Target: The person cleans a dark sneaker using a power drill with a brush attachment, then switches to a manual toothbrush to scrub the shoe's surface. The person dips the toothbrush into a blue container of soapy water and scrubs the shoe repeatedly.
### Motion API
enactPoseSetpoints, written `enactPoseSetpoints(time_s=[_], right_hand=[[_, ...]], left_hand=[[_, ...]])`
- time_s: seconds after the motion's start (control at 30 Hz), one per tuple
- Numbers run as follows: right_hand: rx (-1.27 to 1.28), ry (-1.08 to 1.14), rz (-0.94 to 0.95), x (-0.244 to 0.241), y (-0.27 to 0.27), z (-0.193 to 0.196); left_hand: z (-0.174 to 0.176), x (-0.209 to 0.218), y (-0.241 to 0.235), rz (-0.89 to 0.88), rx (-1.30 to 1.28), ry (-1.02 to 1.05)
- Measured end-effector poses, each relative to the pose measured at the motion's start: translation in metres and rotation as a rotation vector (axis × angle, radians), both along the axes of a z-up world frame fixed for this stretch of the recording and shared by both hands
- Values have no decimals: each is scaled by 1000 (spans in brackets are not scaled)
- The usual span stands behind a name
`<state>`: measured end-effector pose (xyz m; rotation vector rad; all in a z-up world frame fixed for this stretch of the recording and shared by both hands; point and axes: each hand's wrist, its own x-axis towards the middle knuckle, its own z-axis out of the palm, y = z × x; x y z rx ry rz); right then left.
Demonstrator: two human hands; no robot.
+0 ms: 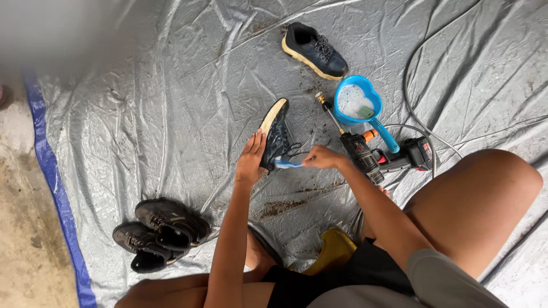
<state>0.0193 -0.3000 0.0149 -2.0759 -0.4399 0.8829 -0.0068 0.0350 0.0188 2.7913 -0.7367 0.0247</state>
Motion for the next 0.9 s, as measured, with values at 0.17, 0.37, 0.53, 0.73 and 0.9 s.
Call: enactPoseSetpoints(time_s=[0.17, 0.37, 0.53, 0.73, 0.9], right_hand=[[24, 71, -170, -32, 22, -36], [137, 845, -395, -41, 36, 31], [15, 724, -386, -31, 55, -38], [-72, -179, -160, -51, 73, -67], [-574, -544, -258, -85, 103, -53]], left_hand=[[1, -3, -3, 27, 4, 0], [-1, -4, -3, 51, 37, -14], [-2, -5, -14, 71, 105, -111], [-2, -11, -9, 27, 59, -35], [1, -9, -28, 98, 10, -50]])
